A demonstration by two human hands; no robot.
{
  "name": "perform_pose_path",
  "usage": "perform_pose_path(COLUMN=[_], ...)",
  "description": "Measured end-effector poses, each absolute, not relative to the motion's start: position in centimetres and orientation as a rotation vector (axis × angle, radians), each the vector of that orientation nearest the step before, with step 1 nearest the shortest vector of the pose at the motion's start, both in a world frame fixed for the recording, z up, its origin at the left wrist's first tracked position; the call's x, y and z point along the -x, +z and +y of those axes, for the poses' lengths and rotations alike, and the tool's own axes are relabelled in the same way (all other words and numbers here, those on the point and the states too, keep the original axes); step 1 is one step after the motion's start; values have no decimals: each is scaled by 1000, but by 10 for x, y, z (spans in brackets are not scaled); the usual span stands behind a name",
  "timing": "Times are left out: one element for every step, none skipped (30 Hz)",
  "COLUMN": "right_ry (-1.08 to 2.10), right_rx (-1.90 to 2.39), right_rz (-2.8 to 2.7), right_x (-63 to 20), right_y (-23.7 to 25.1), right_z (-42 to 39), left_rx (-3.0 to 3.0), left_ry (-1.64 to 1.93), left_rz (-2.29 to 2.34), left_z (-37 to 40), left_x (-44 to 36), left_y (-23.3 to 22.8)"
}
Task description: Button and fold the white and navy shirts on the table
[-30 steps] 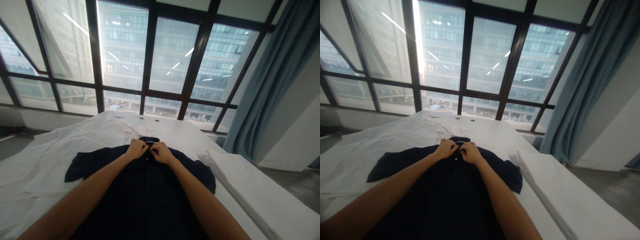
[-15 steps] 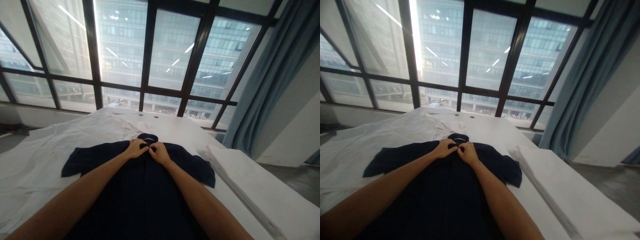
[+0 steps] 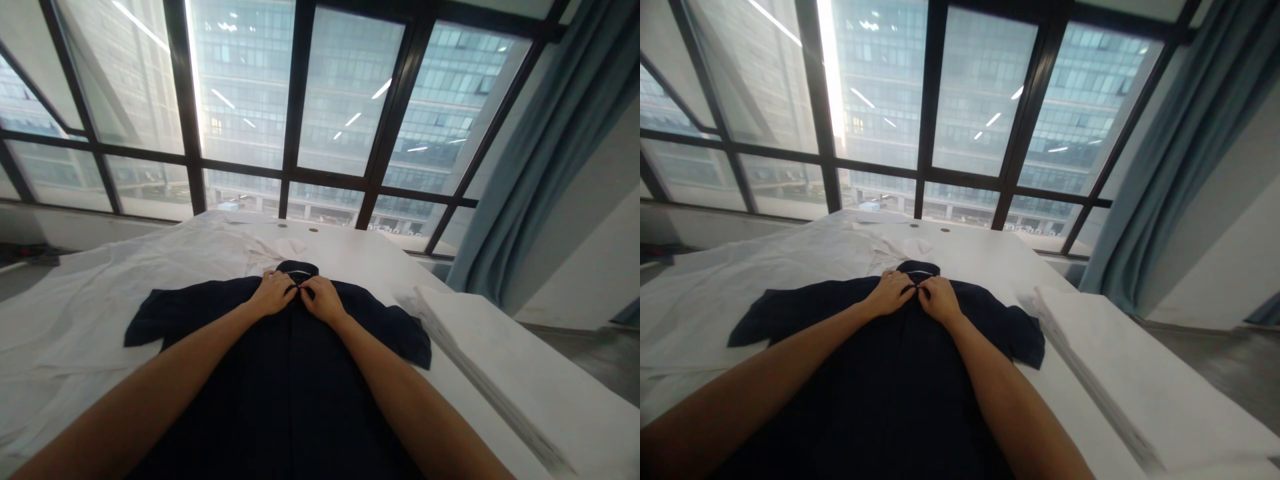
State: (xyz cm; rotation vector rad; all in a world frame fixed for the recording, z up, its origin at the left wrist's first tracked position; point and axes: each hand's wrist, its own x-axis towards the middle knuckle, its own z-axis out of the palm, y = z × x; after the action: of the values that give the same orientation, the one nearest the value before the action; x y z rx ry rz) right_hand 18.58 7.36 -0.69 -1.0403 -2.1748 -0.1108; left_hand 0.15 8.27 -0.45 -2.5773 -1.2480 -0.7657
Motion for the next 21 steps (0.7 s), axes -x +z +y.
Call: perform_pose_path(right_ry=[-129,-145,-157,-165,-170,-170,-166,-162,-155,-146,-136,-127,-121,-120,-126,-139,-155,-170,-182,-186,-182], right_rx=[1033,1027,1022,1017,1013,1008,1003,1000,998,999,1003,1007,1011,1014,1020,1027,1035,1041,1047,1051,1051], right_rz=[-2183,-2189,-2196,-2203,-2208,-2211,-2214,-2215,-2216,-2218,-2221,-2226,-2234,-2247,-2262,-2278,-2298,-2320,-2341,-2358,-2371], right_x=[-186,-186,-186,-186,-187,-187,-187,-187,-187,-187,-187,-187,-187,-188,-188,-188,-188,-188,-189,-189,-189], right_y=[-7,-6,-6,-6,-6,-6,-6,-5,-5,-5,-5,-5,-5,-5,-4,-3,-1,1,2,4,5], right_z=[74,74,75,75,75,76,76,76,76,76,75,75,75,75,74,73,73,72,71,71,70], left_rx=[2576,2581,2591,2602,2612,2618,2622,2622,2621,2619,2616,2613,2611,2609,2609,2609,2610,2610,2610,2609,2607], left_ry=[-752,-742,-739,-742,-754,-774,-799,-825,-850,-870,-885,-896,-906,-913,-920,-926,-932,-940,-948,-954,-959], left_rz=[-1241,-1231,-1219,-1210,-1205,-1209,-1219,-1235,-1249,-1259,-1266,-1270,-1271,-1271,-1271,-1271,-1271,-1270,-1271,-1273,-1276], left_z=[82,81,81,80,79,79,78,78,78,78,77,77,78,78,78,78,78,78,79,79,79], left_x=[-2,-2,-3,-3,-3,-3,-3,-4,-4,-4,-5,-5,-6,-6,-6,-6,-6,-6,-5,-5,-5], left_y=[-4,-4,-4,-3,-3,-3,-3,-3,-3,-3,-4,-4,-4,-4,-4,-5,-5,-5,-5,-6,-6])
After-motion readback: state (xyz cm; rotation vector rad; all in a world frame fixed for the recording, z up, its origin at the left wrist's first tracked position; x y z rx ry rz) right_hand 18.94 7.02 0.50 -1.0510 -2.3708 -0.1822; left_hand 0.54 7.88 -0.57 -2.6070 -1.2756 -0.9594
